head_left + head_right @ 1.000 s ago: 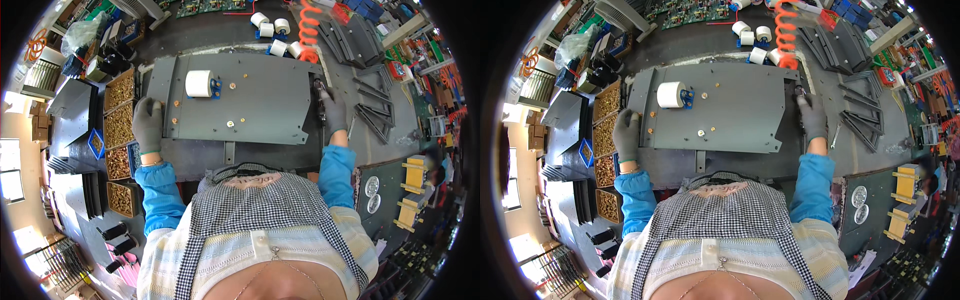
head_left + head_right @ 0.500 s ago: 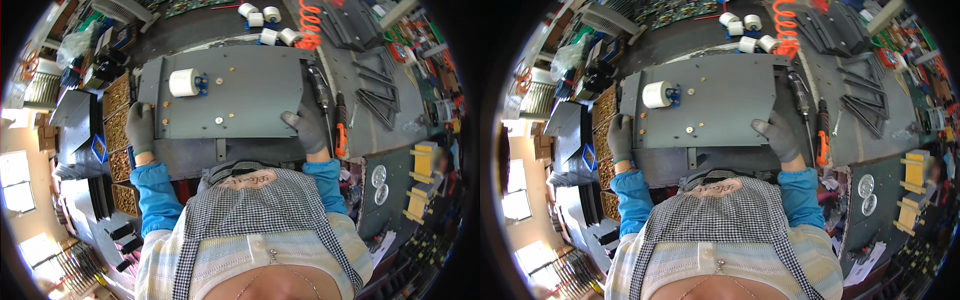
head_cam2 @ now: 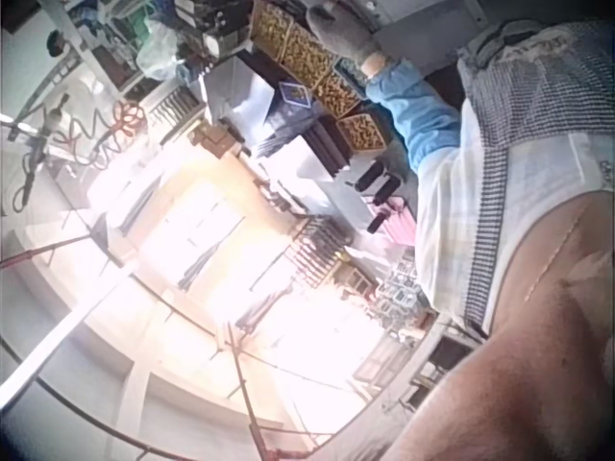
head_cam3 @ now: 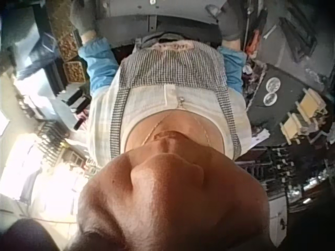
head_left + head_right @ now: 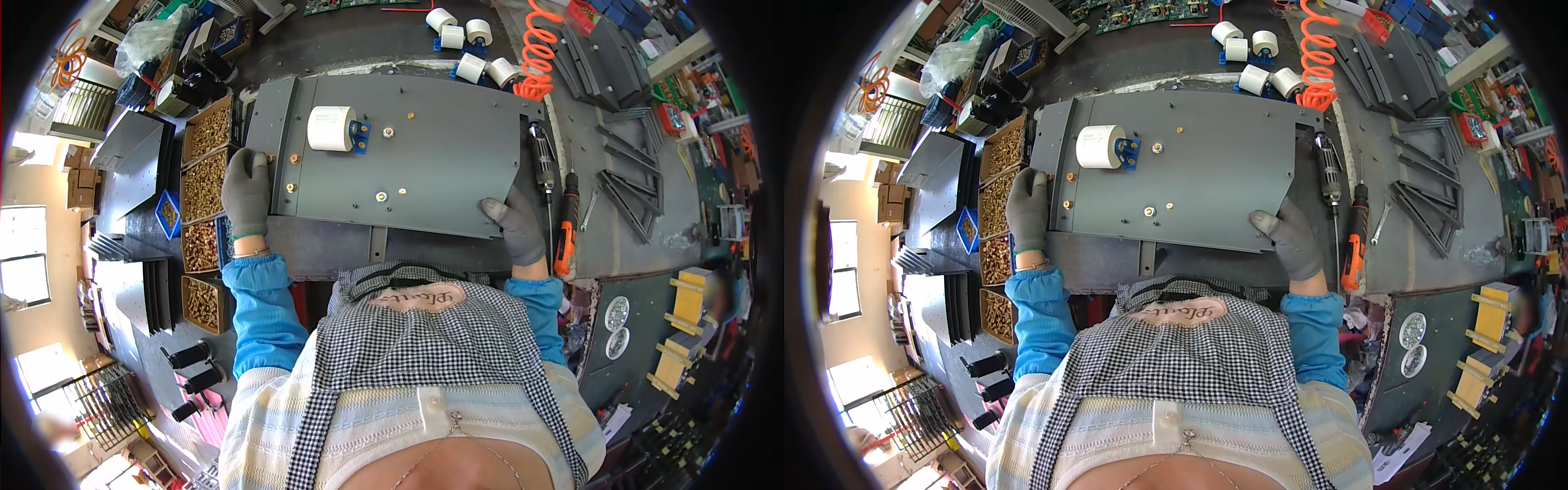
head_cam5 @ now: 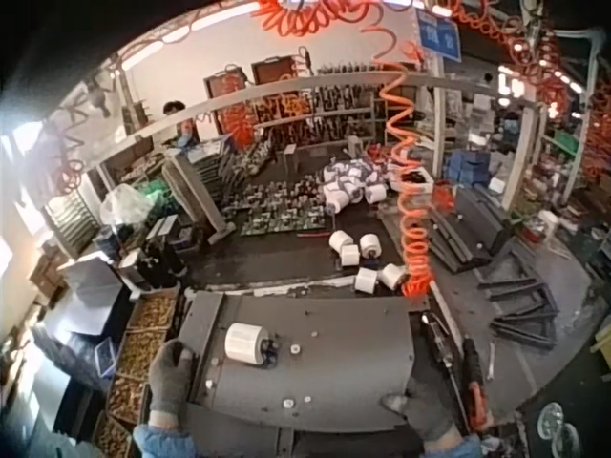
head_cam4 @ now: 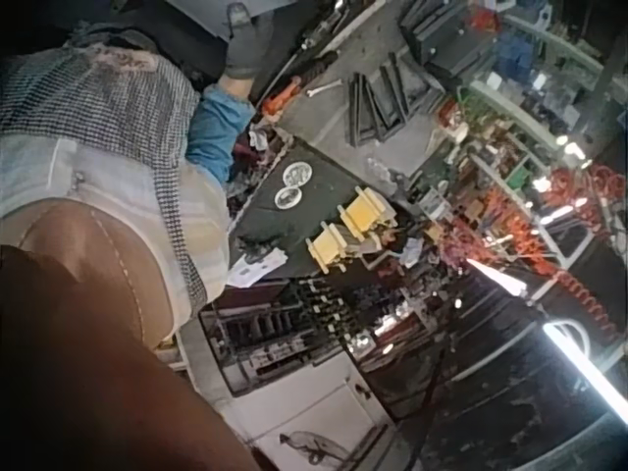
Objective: Assembling a metal housing unit using an air-powered screwdriver and screws.
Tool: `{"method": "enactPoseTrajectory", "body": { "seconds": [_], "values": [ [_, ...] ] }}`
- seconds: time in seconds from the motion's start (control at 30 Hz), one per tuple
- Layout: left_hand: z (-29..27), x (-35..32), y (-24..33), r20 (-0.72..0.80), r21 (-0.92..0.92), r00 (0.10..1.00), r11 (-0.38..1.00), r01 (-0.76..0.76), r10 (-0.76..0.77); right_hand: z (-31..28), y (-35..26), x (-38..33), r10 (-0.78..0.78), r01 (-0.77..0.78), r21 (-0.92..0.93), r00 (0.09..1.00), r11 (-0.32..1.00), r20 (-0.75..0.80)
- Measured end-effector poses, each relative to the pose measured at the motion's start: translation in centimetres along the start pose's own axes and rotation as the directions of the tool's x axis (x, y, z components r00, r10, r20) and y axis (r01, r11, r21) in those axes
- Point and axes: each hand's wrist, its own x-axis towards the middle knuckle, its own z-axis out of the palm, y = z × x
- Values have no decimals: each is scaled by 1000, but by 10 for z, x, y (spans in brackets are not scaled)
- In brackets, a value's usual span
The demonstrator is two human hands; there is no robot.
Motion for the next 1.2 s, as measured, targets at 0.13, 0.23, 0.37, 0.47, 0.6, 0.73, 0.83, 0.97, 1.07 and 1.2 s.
{"method": "enactPoseTrajectory", "body": {
  "seconds": [0.13, 0.23, 0.37, 0.47, 0.6, 0.73, 0.83, 0.97, 1.07, 1.2],
  "values": [
    [1, 1, 1, 6, 2, 1000, 1000, 8, -8, -2, 1, 0, 13, -13, -18, 1000, 1000, -1],
    [1, 0, 3, 11, -3, 1000, 1000, 10, -10, 1, -2, 0, 1, -2, -15, 1000, 1000, -19],
    [1, 1, -1, -9, -16, 1000, 1000, -6, 6, 1, -2, 1, -9, 9, 2, 1000, 1000, -26],
    [0, -1, 4, -4, -17, 1000, 1000, 2, -2, 0, -1, 1, 6, -6, 9, 1000, 1000, -8],
    [0, -2, 4, -1, -30, 1000, 1000, 2, -2, -1, 0, 0, 9, -9, -3, 1000, 1000, -5],
    [1, -2, 0, -9, -46, 1000, 999, -3, 2, 0, 2, 1, -2, 2, -12, 1000, 1000, -17],
    [0, -2, 3, -5, -28, 1000, 1000, 3, -3, -1, 3, 2, 5, -5, 11, 1000, 1000, -6],
    [0, -3, 3, -8, -34, 1000, 999, 5, -5, 0, 1, 1, -3, 3, 13, 1000, 1000, -20],
    [-1, -2, 6, -11, -41, 1000, 999, 10, -10, -3, 4, 0, -8, 7, 40, 1000, 999, 3],
    [2, 5, -3, -1, 16, 1000, 1000, -17, 17, 10, -14, -9, -36, 35, 52, 999, 998, 21]
  ]
}}
